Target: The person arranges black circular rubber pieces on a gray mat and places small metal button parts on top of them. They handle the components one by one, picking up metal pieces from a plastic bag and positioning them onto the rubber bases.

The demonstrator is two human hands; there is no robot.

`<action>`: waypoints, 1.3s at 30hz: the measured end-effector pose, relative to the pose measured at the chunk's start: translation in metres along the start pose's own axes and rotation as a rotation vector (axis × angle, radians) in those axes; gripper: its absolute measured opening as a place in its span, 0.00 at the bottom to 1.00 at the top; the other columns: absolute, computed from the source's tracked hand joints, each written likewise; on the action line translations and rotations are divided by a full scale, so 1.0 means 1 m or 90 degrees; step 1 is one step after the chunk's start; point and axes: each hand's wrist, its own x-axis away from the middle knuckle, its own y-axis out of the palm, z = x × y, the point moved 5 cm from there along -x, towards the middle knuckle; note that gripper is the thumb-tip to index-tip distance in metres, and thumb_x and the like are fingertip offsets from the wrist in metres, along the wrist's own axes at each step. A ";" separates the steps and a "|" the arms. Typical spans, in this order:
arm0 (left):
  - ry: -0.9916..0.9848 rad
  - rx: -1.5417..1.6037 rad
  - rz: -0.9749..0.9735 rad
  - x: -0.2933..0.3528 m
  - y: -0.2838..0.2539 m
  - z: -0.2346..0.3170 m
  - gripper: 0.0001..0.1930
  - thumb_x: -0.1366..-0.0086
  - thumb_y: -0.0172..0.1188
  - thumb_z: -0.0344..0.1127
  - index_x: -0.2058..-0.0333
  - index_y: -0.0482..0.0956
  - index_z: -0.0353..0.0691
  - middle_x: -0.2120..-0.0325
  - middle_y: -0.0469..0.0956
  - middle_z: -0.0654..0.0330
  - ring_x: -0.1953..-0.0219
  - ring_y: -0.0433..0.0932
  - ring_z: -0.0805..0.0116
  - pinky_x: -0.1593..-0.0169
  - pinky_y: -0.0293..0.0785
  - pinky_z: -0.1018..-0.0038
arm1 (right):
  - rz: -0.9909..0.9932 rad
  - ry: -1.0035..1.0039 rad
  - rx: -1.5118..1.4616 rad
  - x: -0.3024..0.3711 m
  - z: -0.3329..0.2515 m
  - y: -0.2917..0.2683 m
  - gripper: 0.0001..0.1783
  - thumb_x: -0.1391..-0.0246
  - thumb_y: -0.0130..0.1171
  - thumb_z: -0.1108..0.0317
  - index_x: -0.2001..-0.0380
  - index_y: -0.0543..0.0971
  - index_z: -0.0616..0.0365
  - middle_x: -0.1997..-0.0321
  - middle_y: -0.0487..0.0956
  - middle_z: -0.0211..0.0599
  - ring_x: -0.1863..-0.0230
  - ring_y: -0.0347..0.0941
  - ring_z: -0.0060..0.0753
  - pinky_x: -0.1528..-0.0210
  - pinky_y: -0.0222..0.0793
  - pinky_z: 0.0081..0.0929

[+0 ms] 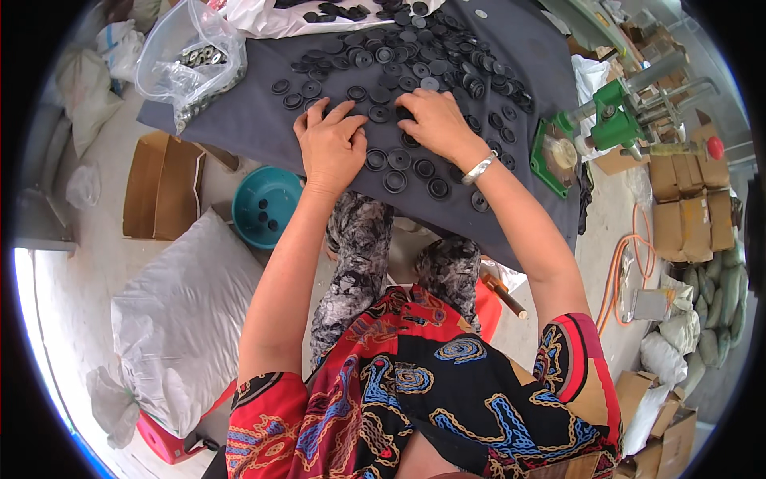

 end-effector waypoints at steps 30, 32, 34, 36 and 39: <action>-0.267 -0.259 0.095 0.000 -0.015 -0.092 0.16 0.42 0.55 0.36 0.56 0.77 0.39 0.49 0.73 0.52 0.42 0.65 0.48 0.39 0.52 0.44 | 0.041 -0.066 -0.012 -0.030 -0.073 0.002 0.15 0.53 0.63 0.59 0.70 0.78 0.62 0.67 0.76 0.46 0.62 0.77 0.49 0.61 0.72 0.42; -0.259 -0.248 0.101 0.000 -0.014 -0.092 0.15 0.42 0.55 0.36 0.57 0.78 0.39 0.49 0.74 0.52 0.42 0.66 0.48 0.38 0.52 0.44 | 0.028 -0.073 -0.010 -0.032 -0.068 0.011 0.15 0.55 0.63 0.61 0.69 0.78 0.64 0.67 0.76 0.49 0.63 0.77 0.51 0.61 0.73 0.42; -0.262 -0.256 0.103 0.000 -0.016 -0.091 0.15 0.43 0.56 0.36 0.58 0.79 0.39 0.50 0.74 0.52 0.42 0.66 0.48 0.38 0.52 0.44 | 0.028 -0.089 -0.019 -0.035 -0.065 0.014 0.15 0.56 0.63 0.63 0.69 0.77 0.64 0.66 0.76 0.51 0.63 0.77 0.53 0.60 0.74 0.43; -0.263 -0.259 0.104 0.000 -0.017 -0.091 0.15 0.44 0.56 0.37 0.59 0.79 0.39 0.50 0.75 0.52 0.43 0.66 0.48 0.38 0.52 0.44 | 0.037 -0.098 -0.035 -0.032 -0.059 0.010 0.14 0.56 0.63 0.66 0.67 0.76 0.64 0.66 0.76 0.51 0.63 0.76 0.53 0.60 0.73 0.43; -0.267 -0.266 0.094 -0.001 -0.018 -0.090 0.15 0.44 0.56 0.38 0.58 0.80 0.40 0.49 0.75 0.53 0.43 0.67 0.49 0.38 0.52 0.46 | 0.085 -0.097 -0.149 -0.028 -0.053 0.001 0.14 0.56 0.62 0.68 0.66 0.73 0.63 0.66 0.76 0.49 0.63 0.75 0.52 0.61 0.71 0.42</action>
